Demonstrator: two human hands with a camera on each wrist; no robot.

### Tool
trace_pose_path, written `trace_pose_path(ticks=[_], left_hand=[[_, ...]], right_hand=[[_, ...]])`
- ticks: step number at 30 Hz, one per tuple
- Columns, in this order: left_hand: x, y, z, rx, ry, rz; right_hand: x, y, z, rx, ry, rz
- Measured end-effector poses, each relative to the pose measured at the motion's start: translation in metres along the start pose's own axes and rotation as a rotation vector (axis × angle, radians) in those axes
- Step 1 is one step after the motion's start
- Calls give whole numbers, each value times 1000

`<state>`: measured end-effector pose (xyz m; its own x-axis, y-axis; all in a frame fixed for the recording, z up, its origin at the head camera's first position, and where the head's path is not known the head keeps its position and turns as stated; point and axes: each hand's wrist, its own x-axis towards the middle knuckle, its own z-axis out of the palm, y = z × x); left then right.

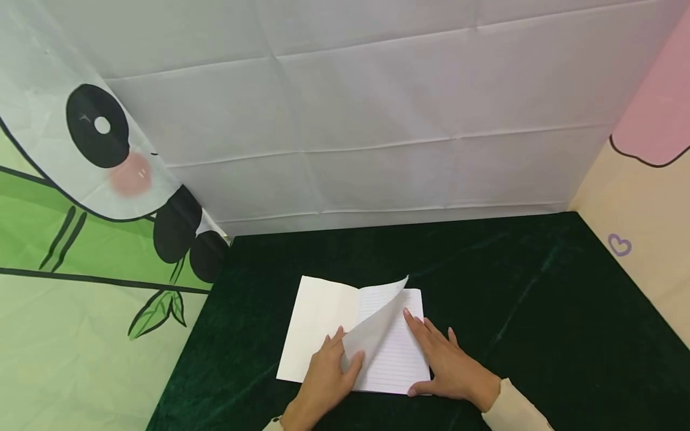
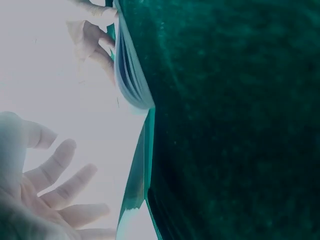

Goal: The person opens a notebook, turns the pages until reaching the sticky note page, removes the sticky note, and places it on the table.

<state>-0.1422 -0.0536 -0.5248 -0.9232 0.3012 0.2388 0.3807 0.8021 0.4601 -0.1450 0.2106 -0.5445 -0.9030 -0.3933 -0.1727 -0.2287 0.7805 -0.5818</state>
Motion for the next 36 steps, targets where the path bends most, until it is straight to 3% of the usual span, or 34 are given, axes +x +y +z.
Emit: trace_pose_path(ticks=[4, 9, 14, 21, 36], left_hand=[[2, -2, -6, -81, 24, -101], [1, -8, -17, -127, 110, -189], [-2, -21, -26, -77, 171, -238], [-10, -44, -37, 74, 243, -268], [-27, -69, -36, 201, 199, -368]], right_hand=[[0, 1, 0, 4, -4, -11], [1, 1, -1, 9, -22, -11], [2, 3, -2, 9, -26, -17], [4, 5, -3, -9, -36, -30], [6, 6, -12, -36, -66, -58]])
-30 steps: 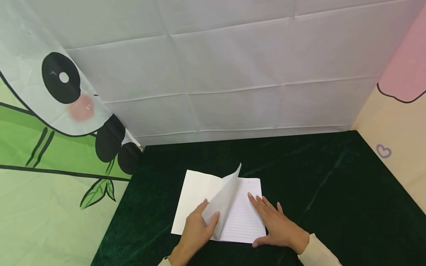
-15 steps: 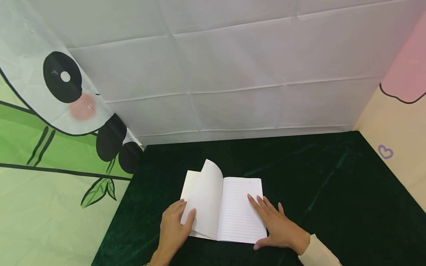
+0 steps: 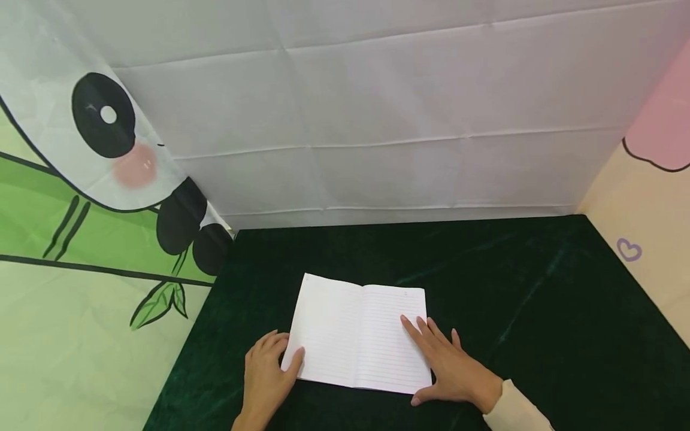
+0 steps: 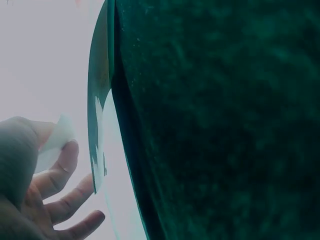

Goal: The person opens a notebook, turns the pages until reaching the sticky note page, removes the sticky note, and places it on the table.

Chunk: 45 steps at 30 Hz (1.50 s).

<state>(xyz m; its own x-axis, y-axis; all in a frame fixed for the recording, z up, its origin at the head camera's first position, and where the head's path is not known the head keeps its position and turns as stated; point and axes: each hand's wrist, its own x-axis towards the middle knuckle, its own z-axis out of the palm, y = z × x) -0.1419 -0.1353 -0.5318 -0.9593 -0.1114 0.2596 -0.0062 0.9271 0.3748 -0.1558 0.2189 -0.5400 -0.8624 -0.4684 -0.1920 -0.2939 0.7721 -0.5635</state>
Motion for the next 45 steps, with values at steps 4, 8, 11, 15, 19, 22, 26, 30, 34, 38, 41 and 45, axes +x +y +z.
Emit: trace_pose_path(ticks=[4, 8, 11, 15, 19, 22, 26, 30, 34, 38, 41, 45], left_hand=[[0, -2, 2, 35, -44, -8], [-1, -5, 5, 68, -109, -12], [-1, -4, 7, 94, -136, 46], [1, 2, 9, 165, -192, 214], [0, 11, 9, 187, -326, 386], [-2, 16, 9, 148, -412, 443], [-2, 21, 9, 87, -515, 426], [0, 24, 8, 56, -612, 387], [2, 27, 6, 50, -634, 386], [3, 30, 4, 47, -626, 397], [3, 30, 2, 46, -627, 392], [3, 29, 2, 47, -632, 385]], right_hand=[[-1, 1, 2, -2, 5, 15], [-1, 1, 4, -3, 8, 28], [-2, 1, 5, 1, 11, 29], [-3, 0, 6, -1, 9, 35], [-3, -1, 7, -19, 2, 24], [-3, -2, 8, -16, -15, 24], [-2, -2, 8, -34, -26, 20], [-3, -2, 9, -63, -12, 13], [-4, -4, 10, -58, 7, 24], [-5, -6, 10, -53, 22, 33], [-5, -7, 11, -56, 28, 36], [-5, -7, 10, -79, 36, 33]])
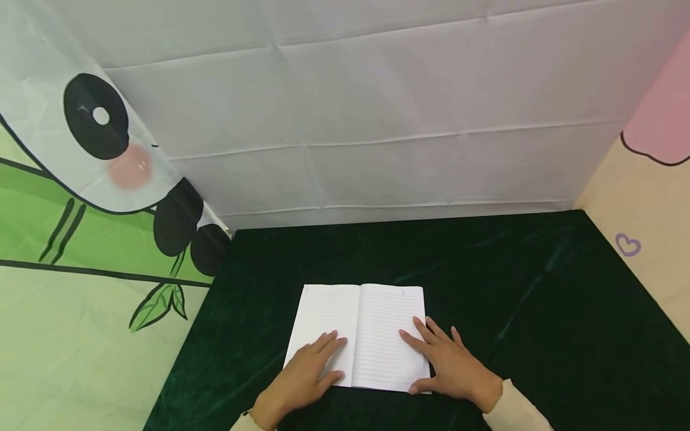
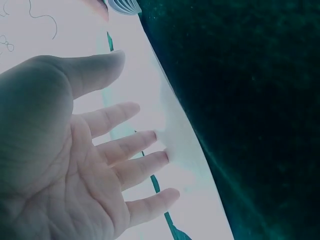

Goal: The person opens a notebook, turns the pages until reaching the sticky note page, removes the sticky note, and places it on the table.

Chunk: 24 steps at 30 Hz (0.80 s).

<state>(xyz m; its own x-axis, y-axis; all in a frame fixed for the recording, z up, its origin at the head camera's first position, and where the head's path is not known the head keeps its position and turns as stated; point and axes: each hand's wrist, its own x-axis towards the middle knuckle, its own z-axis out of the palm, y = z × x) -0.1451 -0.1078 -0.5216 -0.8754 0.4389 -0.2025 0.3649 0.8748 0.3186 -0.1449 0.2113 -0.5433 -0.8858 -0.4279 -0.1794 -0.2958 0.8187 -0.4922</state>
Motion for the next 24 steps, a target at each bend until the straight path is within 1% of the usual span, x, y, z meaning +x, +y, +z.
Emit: trace_pose_path(ticks=[5, 9, 13, 19, 24], left_hand=[[1, 2, 0, -18, 0, -1], [5, 8, -1, -55, -2, -2], [10, 16, 0, -57, -5, 38], [15, 31, 7, -37, -41, 109], [16, 40, 12, -6, -13, 129]], right_hand=[[0, 0, 0, -33, 17, -9], [1, -2, 0, -28, 25, 16], [2, -4, 0, -37, 56, 31], [4, -6, 2, -43, 77, 67], [4, -6, 1, -38, 69, 64]])
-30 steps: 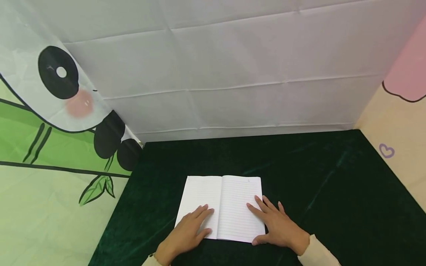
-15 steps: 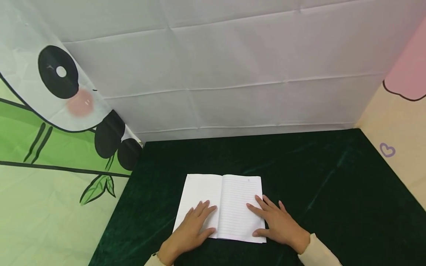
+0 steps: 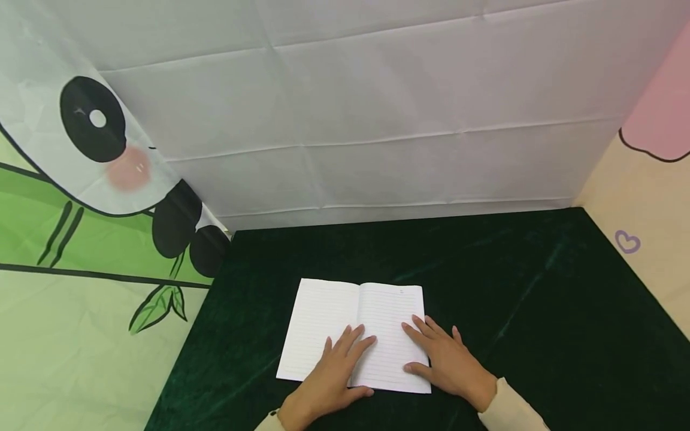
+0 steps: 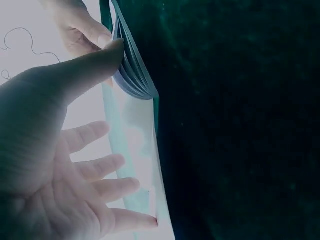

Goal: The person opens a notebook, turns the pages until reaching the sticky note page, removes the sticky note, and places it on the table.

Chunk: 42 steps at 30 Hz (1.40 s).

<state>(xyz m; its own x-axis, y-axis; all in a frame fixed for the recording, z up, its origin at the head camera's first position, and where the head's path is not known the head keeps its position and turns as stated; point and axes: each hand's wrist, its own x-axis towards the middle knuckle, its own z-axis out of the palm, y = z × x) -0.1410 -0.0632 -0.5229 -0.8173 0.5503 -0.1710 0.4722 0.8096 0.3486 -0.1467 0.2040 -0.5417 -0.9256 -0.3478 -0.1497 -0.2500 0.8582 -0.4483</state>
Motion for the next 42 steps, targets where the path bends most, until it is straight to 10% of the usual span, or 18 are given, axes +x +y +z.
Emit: trace_pose_path(ticks=[25, 42], left_hand=[[-1, -7, 3, -19, 12, 28], [10, 14, 10, -21, 190, 38]], right_hand=[[-5, 2, -3, 49, -77, -71], [-6, 5, -2, 87, -69, -62]])
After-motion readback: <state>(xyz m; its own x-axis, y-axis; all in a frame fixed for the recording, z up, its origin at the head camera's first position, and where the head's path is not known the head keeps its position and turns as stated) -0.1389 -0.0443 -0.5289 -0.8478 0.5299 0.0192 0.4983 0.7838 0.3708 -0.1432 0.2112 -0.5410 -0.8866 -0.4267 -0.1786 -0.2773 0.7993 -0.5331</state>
